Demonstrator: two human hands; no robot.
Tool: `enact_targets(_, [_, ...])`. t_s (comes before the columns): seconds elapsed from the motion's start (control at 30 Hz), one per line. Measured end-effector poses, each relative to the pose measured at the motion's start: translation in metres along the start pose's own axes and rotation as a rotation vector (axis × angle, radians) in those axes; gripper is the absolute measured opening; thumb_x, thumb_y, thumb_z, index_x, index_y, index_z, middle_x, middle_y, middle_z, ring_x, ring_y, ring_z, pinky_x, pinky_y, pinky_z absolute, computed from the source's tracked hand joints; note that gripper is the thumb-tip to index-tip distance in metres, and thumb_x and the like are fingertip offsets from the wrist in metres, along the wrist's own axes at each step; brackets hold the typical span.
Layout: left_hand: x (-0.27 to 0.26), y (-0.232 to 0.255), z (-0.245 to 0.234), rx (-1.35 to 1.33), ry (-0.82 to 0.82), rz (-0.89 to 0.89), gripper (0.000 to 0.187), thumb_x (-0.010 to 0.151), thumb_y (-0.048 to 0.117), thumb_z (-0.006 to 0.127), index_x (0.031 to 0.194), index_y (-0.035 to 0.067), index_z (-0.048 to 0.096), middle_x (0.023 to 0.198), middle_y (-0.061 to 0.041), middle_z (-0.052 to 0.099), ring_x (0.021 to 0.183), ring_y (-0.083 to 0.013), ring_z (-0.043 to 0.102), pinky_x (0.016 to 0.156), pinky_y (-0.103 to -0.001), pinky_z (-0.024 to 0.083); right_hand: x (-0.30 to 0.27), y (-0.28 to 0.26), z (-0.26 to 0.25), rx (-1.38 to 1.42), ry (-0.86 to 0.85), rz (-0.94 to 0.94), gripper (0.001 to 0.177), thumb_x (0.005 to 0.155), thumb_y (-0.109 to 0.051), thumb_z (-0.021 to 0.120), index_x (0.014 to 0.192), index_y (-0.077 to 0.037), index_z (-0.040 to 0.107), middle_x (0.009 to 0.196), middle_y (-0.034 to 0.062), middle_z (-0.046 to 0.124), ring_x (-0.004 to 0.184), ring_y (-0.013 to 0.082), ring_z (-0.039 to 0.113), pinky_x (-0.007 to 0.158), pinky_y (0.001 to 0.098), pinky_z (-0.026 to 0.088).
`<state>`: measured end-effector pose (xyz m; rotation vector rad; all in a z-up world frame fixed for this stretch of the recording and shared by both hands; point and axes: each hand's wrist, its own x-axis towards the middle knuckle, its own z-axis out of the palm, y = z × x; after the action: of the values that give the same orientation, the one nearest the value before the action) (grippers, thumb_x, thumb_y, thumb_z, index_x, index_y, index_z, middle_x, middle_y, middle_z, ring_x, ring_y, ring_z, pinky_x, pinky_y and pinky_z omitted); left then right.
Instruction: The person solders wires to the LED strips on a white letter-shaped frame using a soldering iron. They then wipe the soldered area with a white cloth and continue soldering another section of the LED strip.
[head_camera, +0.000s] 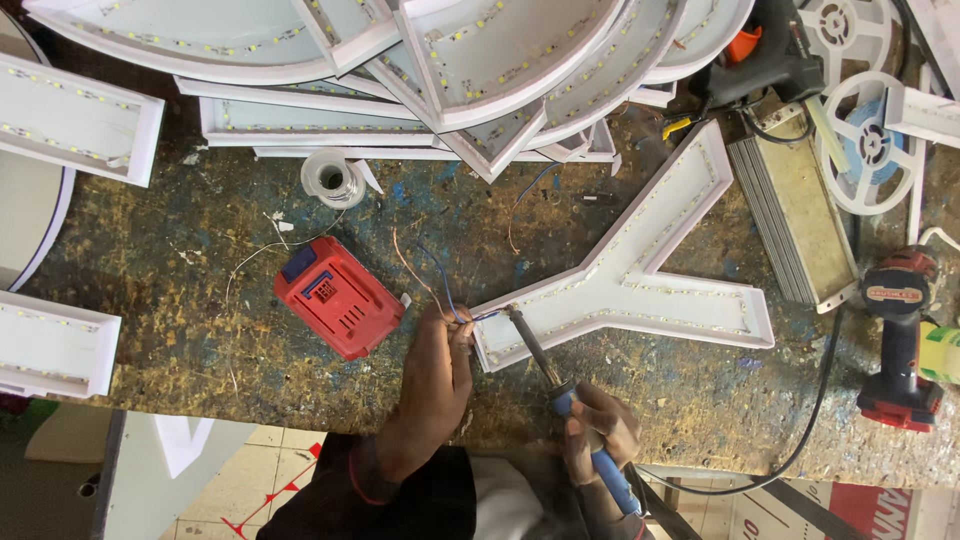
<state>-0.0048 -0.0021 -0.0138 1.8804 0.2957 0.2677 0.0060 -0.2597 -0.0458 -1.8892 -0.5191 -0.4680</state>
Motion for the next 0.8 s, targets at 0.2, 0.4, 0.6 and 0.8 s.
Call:
enact_targets(0.2, [0.001, 0.004, 0.0, 0.02, -0.002, -0.082, 0.026, 0.122, 0.025, 0.041, 0.136, 0.009, 0.056, 0.117, -0.014, 0.064, 0.097, -0.0307, 0.069, 0.083, -0.045, 0.056, 0.035, -0.029, 0.008, 0.081, -0.116, -0.018, 0.014, 0.108, -0.022, 0.058, 0.096, -0.016, 0.062, 0.068, 0.0038, 0.041, 0.056, 0.0143, 0.025, 0.055, 0.0297, 0.022])
enact_targets(0.4, [0.003, 0.013, -0.005, 0.01, -0.008, -0.039, 0.02, 0.121, 0.016, 0.043, 0.135, 0.008, 0.054, 0.119, -0.015, 0.063, 0.097, -0.0304, 0.066, 0.087, -0.045, 0.055, -0.019, 0.006, -0.013, -0.064, -0.053, 0.111, 0.019, 0.105, -0.031, 0.066, 0.102, -0.013, 0.072, 0.108, 0.024, 0.081, 0.071, 0.0253, 0.073, 0.062, 0.0383, 0.054])
enact_targets(0.6, [0.005, 0.014, -0.005, 0.025, 0.013, -0.009, 0.022, 0.121, 0.018, 0.042, 0.129, 0.005, 0.057, 0.113, -0.015, 0.065, 0.098, -0.0304, 0.067, 0.091, -0.043, 0.054, 0.005, -0.017, -0.005, -0.043, -0.069, 0.116, 0.021, 0.105, -0.032, 0.066, 0.1, -0.013, 0.071, 0.107, 0.0237, 0.081, 0.077, 0.0264, 0.078, 0.07, 0.0359, 0.058])
enact_targets(0.8, [-0.001, 0.006, -0.004, 0.038, -0.02, -0.062, 0.036, 0.123, 0.034, 0.036, 0.135, 0.007, 0.057, 0.114, -0.015, 0.063, 0.095, -0.0291, 0.067, 0.083, -0.044, 0.057, 0.018, -0.015, -0.001, 0.006, -0.089, -0.008, 0.016, 0.105, -0.024, 0.063, 0.095, -0.011, 0.064, 0.087, 0.023, 0.074, 0.057, 0.0238, 0.06, 0.055, 0.0344, 0.045])
